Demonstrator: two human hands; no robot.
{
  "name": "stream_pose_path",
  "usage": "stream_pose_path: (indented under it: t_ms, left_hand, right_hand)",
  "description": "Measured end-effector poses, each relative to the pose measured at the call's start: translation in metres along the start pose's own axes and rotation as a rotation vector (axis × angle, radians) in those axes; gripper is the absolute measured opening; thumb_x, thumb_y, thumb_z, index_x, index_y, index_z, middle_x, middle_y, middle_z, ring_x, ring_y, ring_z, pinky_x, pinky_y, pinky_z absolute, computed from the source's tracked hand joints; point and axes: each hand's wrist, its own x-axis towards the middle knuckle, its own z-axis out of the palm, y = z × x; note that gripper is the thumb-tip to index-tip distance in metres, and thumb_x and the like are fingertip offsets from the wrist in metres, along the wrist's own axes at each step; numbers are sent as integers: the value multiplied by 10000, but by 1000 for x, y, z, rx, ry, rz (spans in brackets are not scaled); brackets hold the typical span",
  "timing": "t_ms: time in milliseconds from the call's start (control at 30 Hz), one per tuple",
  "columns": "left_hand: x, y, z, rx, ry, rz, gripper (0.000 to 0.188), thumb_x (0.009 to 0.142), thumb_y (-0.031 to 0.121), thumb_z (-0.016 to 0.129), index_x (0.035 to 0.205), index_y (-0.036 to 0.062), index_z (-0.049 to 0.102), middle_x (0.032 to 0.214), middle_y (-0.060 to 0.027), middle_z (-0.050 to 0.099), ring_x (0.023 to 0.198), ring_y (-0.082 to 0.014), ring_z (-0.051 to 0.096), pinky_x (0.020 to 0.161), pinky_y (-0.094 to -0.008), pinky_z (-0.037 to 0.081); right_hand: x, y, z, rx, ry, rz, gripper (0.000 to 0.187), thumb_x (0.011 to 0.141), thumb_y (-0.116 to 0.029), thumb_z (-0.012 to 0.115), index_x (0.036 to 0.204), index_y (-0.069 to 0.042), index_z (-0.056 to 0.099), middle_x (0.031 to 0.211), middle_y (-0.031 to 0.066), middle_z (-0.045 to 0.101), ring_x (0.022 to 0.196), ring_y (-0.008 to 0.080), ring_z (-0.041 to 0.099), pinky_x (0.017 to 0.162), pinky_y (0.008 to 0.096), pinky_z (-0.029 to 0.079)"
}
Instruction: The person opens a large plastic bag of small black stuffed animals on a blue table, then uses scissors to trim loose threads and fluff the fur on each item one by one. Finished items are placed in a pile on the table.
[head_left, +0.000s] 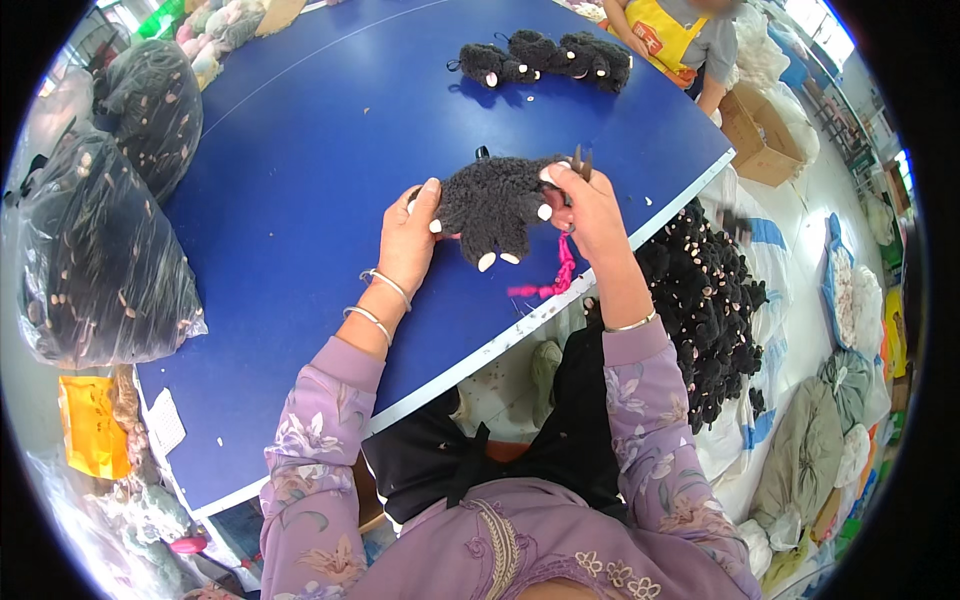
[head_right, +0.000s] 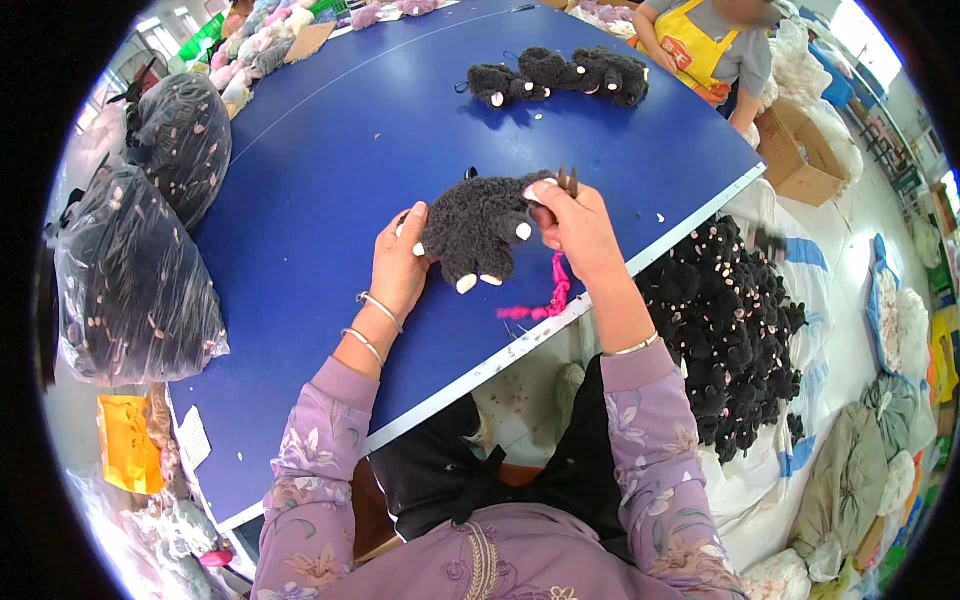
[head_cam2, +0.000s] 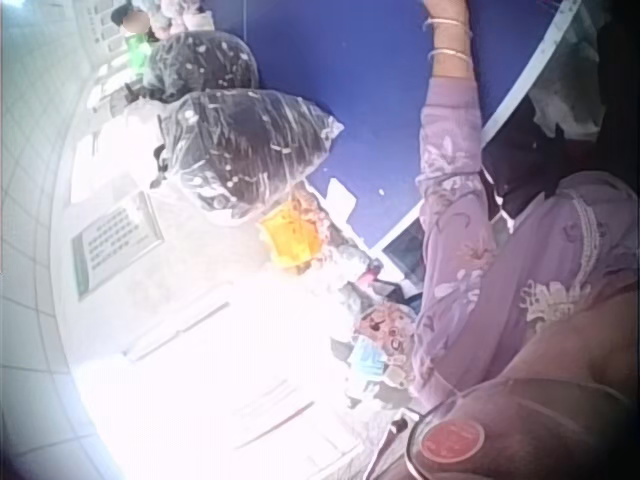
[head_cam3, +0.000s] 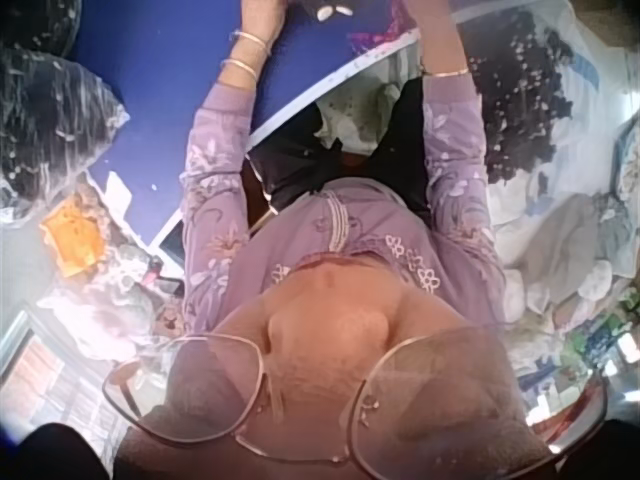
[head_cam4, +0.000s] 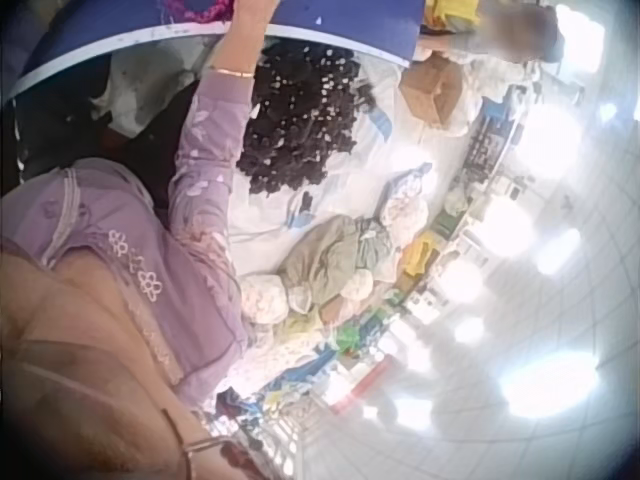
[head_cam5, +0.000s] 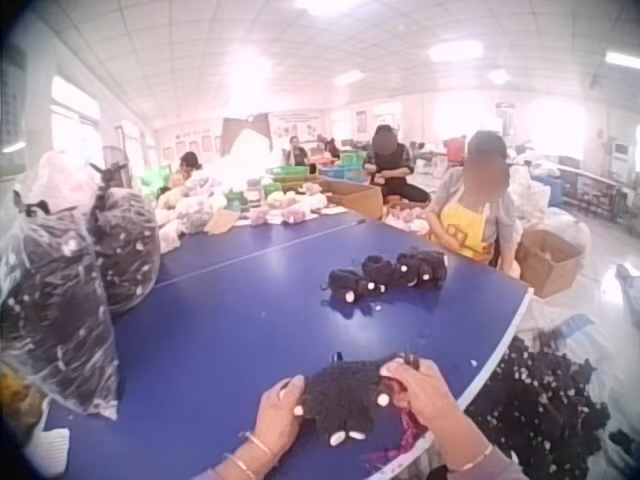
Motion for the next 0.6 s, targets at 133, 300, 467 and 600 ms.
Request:
stream_pose_path:
  t_ms: [133, 300, 467, 600]
  left_hand:
    - [1, -6, -4, 37, -23, 5, 324, 988, 350, 525, 923, 40, 594, 810, 16, 551, 655, -65, 503, 595, -232, 444]
    - [6, -9, -8, -151, 22, 41, 330, 1005, 322, 502, 1004, 9, 609, 860, 9, 582, 751, -58, 516, 669, -230, 442]
    - [8, -12, -4, -140, 69, 100, 329, 1006, 321, 500, 1004, 10, 609, 859, 15, 589, 751, -52, 516, 670, -233, 447]
    - [11, -18, -8, -33, 83, 103, 324, 1001, 333, 505, 961, 27, 603, 827, 30, 572, 727, -49, 505, 655, -236, 442]
  right_hand:
    - [0, 0, 5, 68, 40, -63, 253, 930, -241, 576, 769, -49, 544, 580, -13, 452, 451, 43, 322, 404, 224, 245]
    - [-2, 7, 11, -134, -61, 60, 380, 929, -416, 596, 895, -40, 564, 666, -21, 475, 467, 34, 339, 405, 216, 259]
    - [-10, 9, 22, -214, -93, -90, 331, 901, -326, 654, 987, -11, 597, 762, -34, 528, 620, 27, 441, 524, 194, 362]
    - [-13, 9, 27, -363, -62, -228, 276, 887, -220, 668, 1006, 21, 604, 794, -23, 563, 703, 42, 486, 611, 216, 413]
